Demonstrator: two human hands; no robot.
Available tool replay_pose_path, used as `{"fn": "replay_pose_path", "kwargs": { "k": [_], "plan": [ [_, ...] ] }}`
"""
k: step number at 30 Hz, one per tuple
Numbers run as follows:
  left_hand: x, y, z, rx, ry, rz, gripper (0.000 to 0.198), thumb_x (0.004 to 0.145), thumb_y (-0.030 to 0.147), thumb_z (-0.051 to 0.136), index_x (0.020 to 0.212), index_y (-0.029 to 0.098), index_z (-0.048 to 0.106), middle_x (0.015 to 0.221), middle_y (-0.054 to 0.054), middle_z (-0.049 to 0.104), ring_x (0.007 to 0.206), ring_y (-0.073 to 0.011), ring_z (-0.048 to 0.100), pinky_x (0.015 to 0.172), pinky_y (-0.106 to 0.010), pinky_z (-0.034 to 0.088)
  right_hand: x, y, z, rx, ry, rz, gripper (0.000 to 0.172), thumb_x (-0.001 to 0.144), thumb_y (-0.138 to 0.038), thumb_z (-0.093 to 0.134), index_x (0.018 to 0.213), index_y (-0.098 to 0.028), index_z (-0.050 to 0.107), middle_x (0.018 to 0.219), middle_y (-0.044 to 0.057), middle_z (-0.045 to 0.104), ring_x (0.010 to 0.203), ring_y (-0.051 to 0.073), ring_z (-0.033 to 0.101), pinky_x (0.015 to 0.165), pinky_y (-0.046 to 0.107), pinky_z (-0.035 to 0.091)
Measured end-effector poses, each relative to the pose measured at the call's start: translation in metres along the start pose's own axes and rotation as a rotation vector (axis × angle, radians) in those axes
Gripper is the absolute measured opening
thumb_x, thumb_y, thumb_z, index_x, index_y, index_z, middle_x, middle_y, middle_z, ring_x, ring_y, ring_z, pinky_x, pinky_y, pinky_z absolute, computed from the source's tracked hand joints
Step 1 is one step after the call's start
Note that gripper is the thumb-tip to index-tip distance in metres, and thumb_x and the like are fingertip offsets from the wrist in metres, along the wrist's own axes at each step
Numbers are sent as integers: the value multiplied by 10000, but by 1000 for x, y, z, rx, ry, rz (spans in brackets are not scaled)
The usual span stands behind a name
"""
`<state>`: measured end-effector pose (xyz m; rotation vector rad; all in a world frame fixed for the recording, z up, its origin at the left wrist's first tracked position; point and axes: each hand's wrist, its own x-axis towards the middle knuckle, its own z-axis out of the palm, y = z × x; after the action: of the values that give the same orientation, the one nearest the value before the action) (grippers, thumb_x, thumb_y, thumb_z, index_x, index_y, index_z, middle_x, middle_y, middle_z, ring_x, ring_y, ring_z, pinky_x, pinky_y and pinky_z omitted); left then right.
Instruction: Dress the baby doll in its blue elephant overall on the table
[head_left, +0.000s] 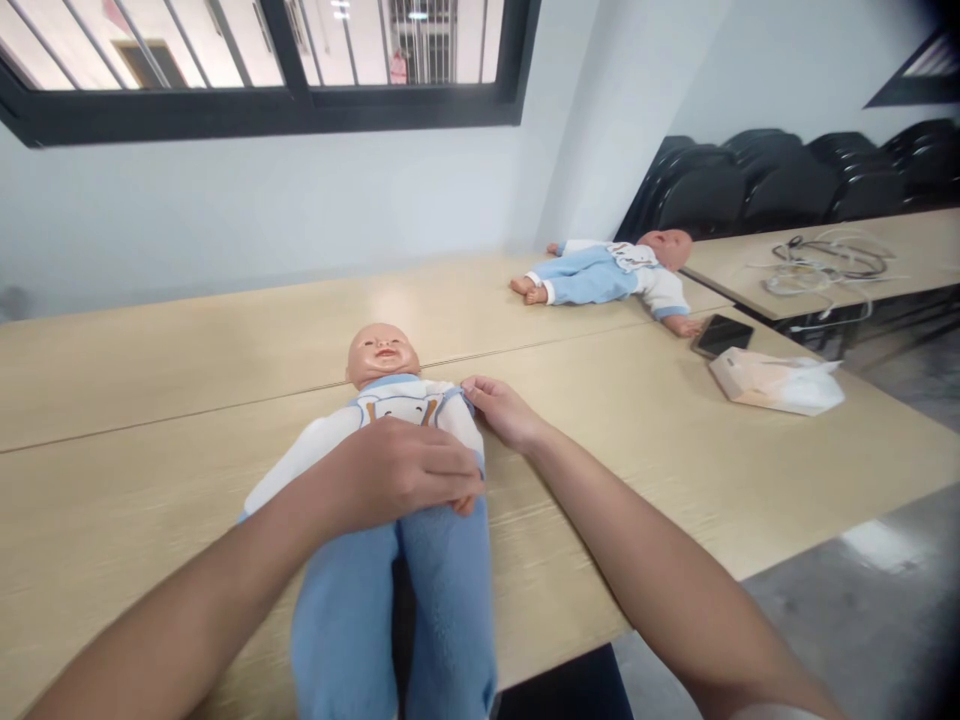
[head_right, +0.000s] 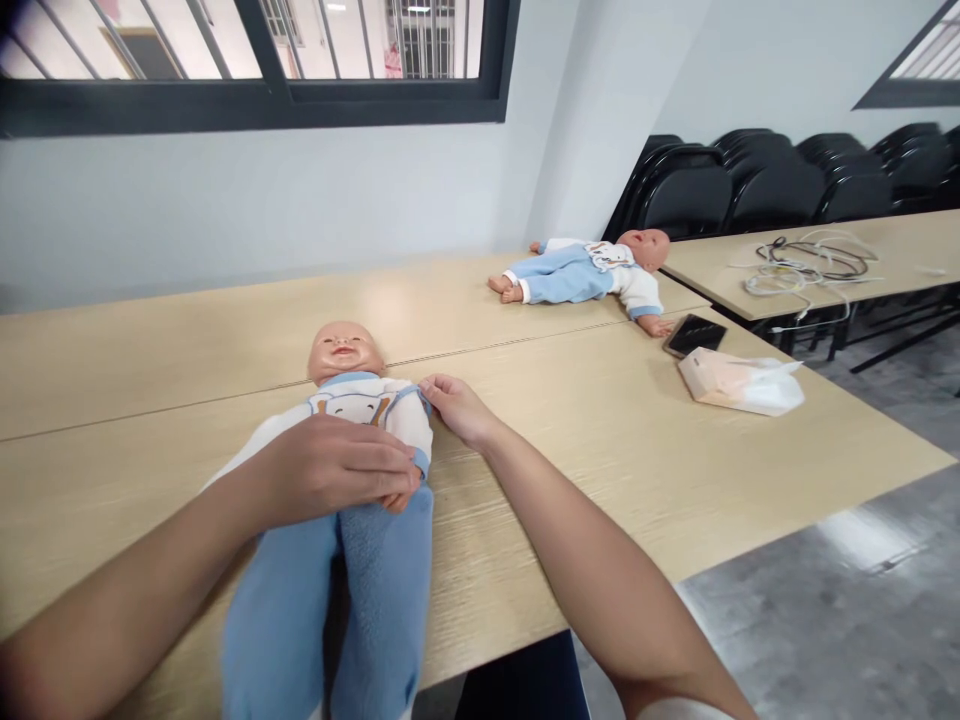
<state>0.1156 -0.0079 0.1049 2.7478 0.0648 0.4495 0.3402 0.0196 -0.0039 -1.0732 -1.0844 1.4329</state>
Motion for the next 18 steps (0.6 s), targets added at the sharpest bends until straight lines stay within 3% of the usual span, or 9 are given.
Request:
{"fn": "replay_pose_path", "kwargs": {
  "k": [4,9,13,18],
  "plan": [
    [3,20,-2,-138,10,-40,219,1068,199,477,990,233,679,1004,20,771,927,-104,713,893,-238,520,3,-3,4,56,17,21,401,754,-544,808,830,-198,620,725,-39,605,672,122,488,646,262,399],
    [8,40,1,-75,-5,32,241,1065,198,470,983,242,691,962,14,765,938,-120,721,842,-233,544,10,-5,12,150,-56,79,384,744,-519,837,861,-197,664,773,-15,686,705,141,579,678,279,466],
    [7,44,3,-45,-2,18,242,1066,197,468,966,229,686,977,8,754,901,-110,714,790,-223,539,10,-4,11,196,-111,121,340,741,-454,863,865,-183,700,806,-1,723,730,142,612,712,281,496],
    [2,42,-9,-52,0,-41,265,1070,200,465,959,257,699,957,40,768,863,-93,712,781,-211,536,-6,-12,-3,189,-168,172,284,804,-418,805,937,-171,757,996,61,775,944,198,689,877,325,542]
  ]
}}
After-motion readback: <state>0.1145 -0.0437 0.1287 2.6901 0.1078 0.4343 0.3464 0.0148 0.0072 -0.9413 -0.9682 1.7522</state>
